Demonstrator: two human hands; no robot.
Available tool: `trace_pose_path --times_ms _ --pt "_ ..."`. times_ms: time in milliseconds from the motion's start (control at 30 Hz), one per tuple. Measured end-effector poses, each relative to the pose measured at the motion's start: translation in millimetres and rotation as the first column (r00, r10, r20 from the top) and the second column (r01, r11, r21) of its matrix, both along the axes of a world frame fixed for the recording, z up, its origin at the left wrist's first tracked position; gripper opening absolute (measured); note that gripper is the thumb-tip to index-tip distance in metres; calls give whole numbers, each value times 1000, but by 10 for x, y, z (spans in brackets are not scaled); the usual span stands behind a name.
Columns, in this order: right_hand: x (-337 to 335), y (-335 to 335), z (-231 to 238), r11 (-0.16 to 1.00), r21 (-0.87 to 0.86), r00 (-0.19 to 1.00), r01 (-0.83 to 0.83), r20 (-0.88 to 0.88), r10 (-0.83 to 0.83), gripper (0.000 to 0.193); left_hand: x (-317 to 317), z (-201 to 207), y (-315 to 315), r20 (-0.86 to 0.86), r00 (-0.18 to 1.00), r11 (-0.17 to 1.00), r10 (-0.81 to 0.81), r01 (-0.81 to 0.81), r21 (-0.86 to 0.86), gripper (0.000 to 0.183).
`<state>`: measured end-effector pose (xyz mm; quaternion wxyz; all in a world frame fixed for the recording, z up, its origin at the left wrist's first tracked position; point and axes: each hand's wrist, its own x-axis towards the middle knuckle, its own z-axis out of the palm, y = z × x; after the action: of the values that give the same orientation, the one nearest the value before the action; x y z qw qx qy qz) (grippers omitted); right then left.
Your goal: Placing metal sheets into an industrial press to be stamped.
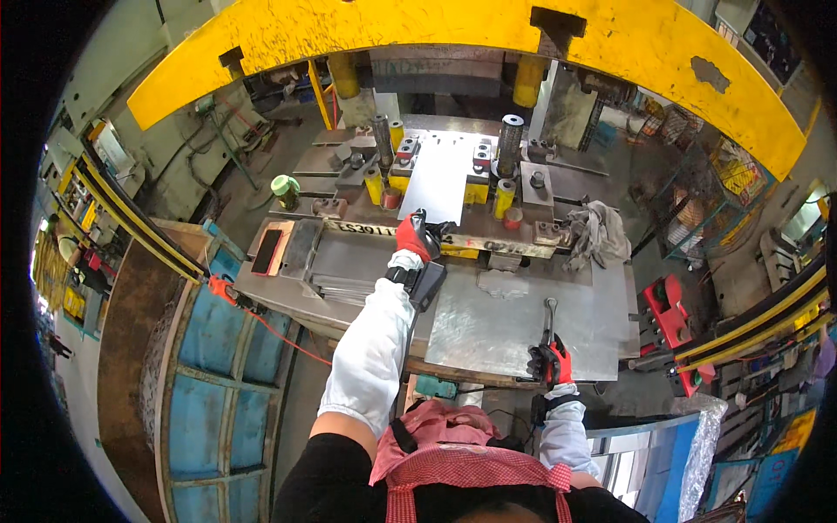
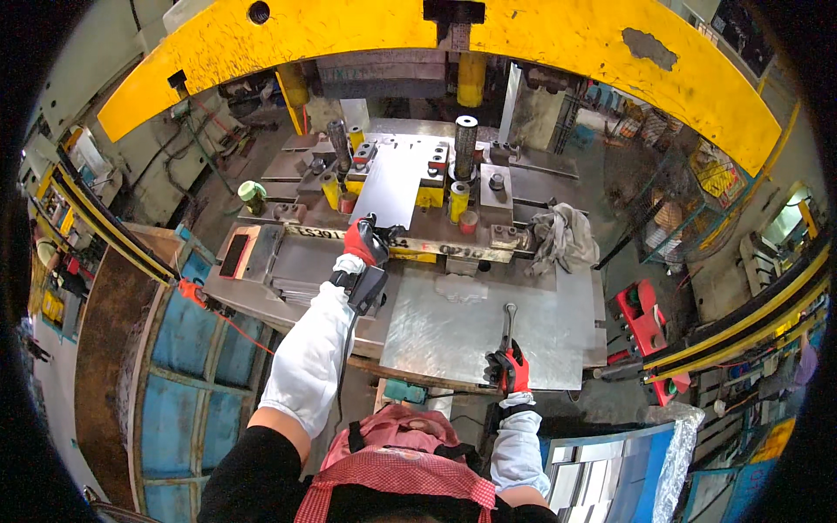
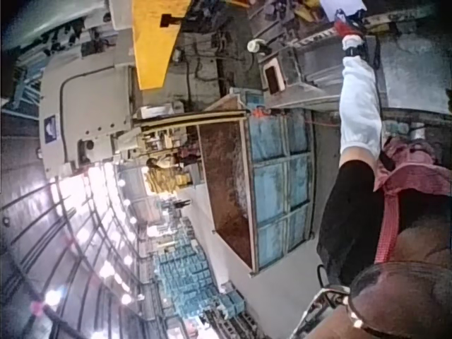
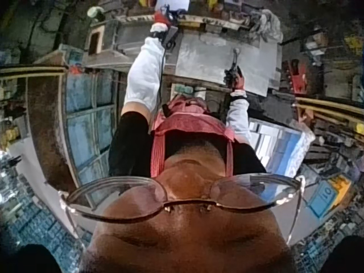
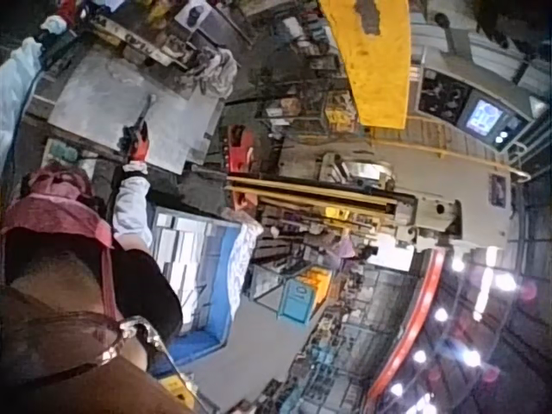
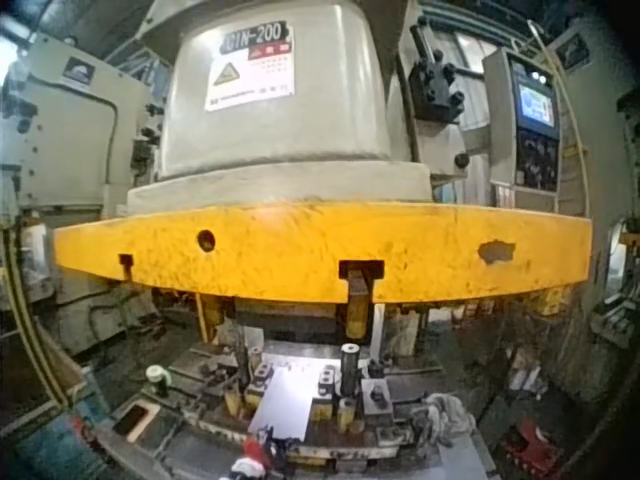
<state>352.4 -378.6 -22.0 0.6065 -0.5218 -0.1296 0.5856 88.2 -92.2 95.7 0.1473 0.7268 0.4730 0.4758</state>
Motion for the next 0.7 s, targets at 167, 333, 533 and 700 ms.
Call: trace_pose_path --times_ms 167,333,533,700 --pt "-196 100 32 995 40 994 -93 -57 95 18 -424 -162 133 120 992 974 48 -20 -224 22" --pt "-56 48 -75 994 81 988 -71 -131 81 18 -253 263 -163 -358 930 995 80 -51 90 26" --pt "-84 56 -69 993 89 993 -73 -84 80 19 -314 176 -44 -222 971 985 -91 120 123 21" --pt "-150 63 1 997 39 996 -63 -55 65 19 -392 -61 102 -345 937 991 63 -99 -88 24"
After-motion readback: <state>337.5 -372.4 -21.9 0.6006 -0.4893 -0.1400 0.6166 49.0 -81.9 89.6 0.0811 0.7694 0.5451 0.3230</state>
